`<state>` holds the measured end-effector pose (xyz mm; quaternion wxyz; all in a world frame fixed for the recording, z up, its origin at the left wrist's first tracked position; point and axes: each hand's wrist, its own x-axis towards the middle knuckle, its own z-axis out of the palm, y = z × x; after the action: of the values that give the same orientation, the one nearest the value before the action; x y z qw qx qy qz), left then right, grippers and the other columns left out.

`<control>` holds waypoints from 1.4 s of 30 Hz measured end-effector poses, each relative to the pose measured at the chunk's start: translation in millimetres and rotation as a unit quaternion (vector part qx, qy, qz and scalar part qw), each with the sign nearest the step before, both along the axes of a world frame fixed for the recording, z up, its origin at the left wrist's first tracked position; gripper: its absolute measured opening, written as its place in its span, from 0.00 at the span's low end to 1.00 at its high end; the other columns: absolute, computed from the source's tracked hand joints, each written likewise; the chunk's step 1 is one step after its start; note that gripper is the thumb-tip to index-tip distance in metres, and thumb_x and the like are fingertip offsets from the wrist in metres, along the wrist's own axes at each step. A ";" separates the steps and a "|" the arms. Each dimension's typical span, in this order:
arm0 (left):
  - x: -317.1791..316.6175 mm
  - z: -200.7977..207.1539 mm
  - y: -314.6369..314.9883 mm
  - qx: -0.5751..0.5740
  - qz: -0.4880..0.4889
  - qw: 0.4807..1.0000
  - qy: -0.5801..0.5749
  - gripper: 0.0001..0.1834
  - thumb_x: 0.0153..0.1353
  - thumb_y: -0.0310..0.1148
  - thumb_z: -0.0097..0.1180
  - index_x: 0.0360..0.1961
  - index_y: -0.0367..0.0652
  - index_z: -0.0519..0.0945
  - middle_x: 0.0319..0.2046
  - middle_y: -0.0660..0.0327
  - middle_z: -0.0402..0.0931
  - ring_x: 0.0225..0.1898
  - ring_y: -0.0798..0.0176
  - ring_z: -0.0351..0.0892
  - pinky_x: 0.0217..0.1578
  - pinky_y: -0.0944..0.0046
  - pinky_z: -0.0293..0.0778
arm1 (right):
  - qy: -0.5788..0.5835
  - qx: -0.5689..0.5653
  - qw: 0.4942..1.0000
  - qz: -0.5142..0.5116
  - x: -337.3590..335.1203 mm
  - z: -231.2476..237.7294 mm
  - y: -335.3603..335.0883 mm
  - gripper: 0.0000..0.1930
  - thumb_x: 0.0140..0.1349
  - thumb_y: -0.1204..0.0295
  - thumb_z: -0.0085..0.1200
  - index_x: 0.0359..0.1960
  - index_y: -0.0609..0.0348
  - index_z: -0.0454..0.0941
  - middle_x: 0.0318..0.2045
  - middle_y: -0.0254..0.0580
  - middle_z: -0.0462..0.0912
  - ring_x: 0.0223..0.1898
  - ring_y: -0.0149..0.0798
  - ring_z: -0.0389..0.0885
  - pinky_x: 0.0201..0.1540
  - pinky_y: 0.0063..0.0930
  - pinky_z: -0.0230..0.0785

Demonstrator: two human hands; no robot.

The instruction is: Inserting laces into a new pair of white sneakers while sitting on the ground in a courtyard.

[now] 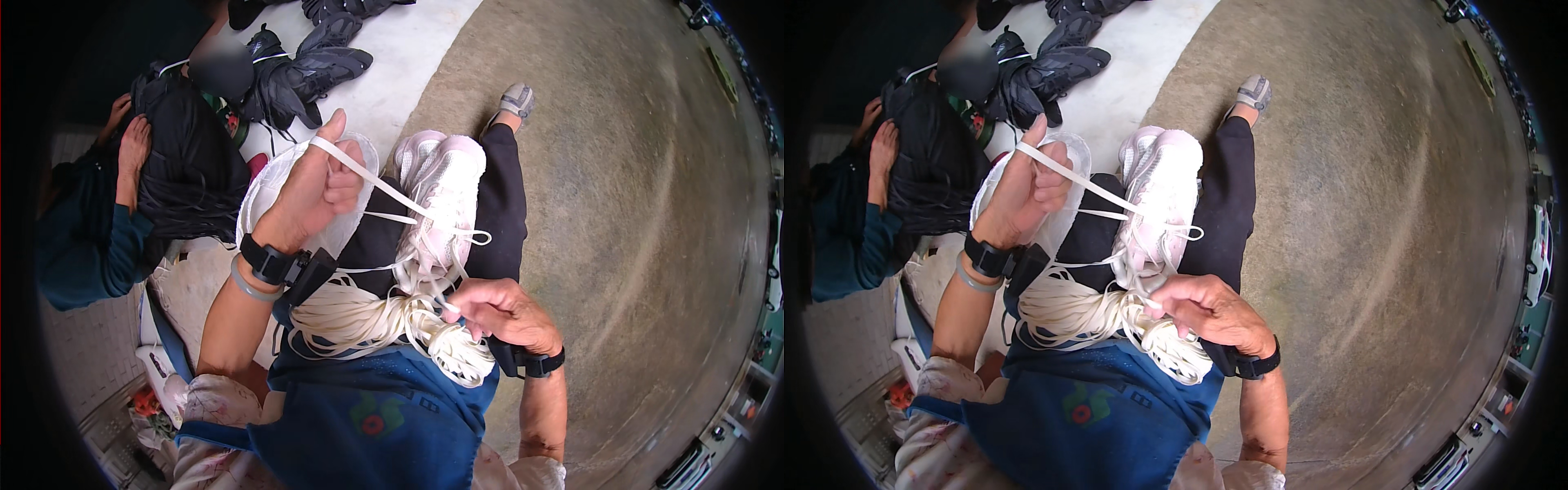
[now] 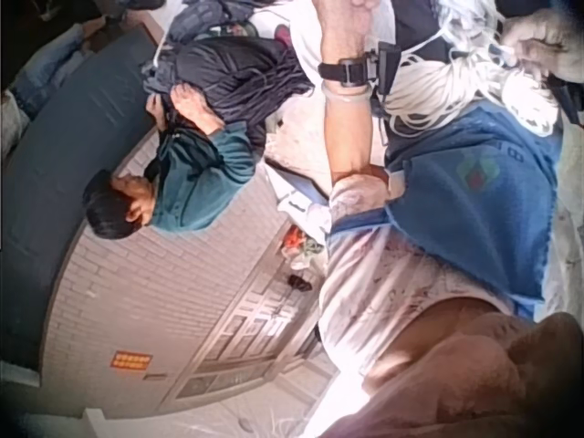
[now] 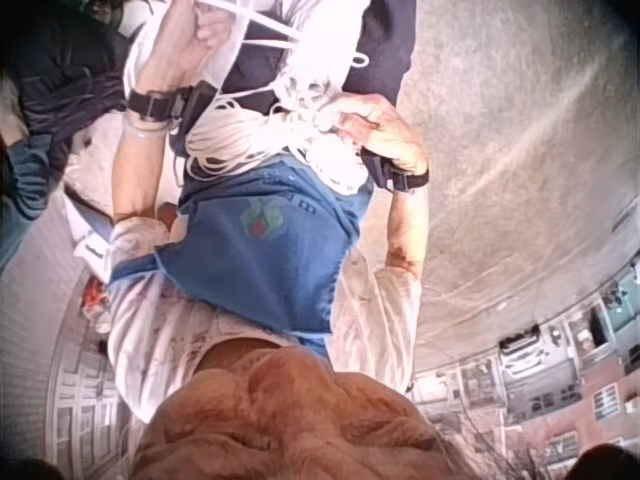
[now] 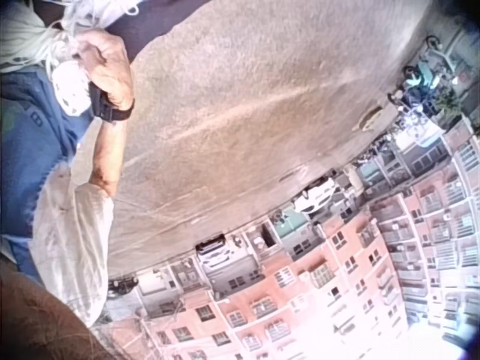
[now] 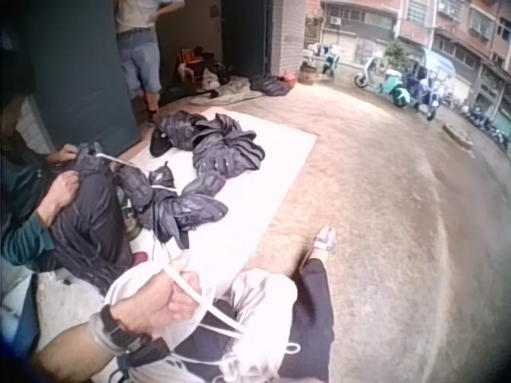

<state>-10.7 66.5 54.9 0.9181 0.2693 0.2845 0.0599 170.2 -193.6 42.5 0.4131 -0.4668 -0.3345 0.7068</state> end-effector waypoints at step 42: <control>10.5 -2.0 -66.6 0.596 -0.218 0.747 0.198 0.11 0.60 0.34 0.51 0.29 0.35 0.78 0.26 0.43 0.77 0.32 0.38 0.78 0.34 0.47 0.73 | -0.482 0.082 0.834 -0.255 -19.3 -1.3 29.2 0.08 0.59 0.77 0.55 0.40 0.63 0.77 0.34 0.52 0.78 0.37 0.54 0.79 0.39 0.40 0.72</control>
<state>-0.2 -0.2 52.9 0.4820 0.8225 0.2995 -0.0395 150.8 -164.4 41.2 0.4021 -0.7814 -0.4169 0.2322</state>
